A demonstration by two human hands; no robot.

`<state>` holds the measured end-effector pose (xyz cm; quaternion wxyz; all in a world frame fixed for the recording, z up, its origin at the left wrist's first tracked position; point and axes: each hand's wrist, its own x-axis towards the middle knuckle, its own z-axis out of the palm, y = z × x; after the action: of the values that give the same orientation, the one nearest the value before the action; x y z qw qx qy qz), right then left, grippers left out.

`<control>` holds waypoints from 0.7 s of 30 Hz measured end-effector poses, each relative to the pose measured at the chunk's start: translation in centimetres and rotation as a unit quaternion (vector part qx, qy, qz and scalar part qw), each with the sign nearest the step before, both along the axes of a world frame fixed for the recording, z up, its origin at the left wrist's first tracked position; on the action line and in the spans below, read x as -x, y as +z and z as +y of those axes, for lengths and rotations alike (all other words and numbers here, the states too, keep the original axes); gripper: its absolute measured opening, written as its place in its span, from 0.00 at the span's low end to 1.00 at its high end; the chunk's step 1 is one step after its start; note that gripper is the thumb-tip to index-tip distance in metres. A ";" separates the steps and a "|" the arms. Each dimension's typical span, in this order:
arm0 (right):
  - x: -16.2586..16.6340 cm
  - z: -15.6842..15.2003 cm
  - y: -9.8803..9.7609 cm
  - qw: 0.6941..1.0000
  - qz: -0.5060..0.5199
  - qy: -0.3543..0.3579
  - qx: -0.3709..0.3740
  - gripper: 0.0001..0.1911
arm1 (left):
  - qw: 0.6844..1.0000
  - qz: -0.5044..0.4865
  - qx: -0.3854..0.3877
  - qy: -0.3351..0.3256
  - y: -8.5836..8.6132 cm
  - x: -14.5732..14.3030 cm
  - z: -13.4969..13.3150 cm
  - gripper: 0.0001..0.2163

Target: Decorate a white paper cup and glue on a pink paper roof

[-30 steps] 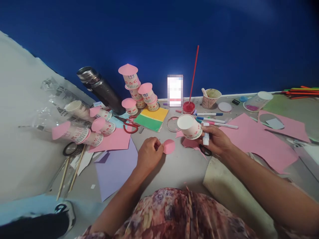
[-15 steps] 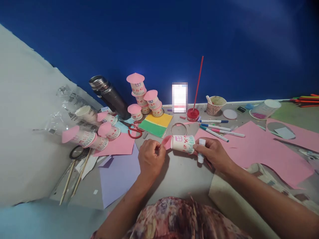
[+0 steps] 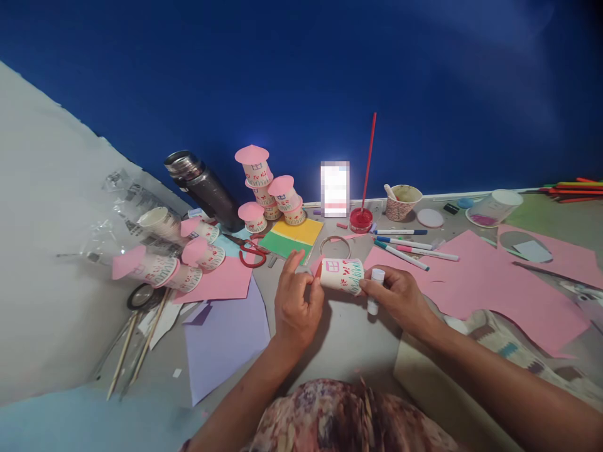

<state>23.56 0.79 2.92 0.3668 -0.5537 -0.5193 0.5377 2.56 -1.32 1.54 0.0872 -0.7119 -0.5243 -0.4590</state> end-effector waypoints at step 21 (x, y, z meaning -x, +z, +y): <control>0.5 -0.6 1.0 0.999 -0.040 0.003 -0.022 0.14 | 0.998 -0.008 0.020 -0.052 0.2 -0.4 -0.4 0.07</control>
<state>23.09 0.15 3.95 0.3568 -0.5650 -0.5468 0.5045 2.97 -1.74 1.73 0.0447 -0.7363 -0.4962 -0.4580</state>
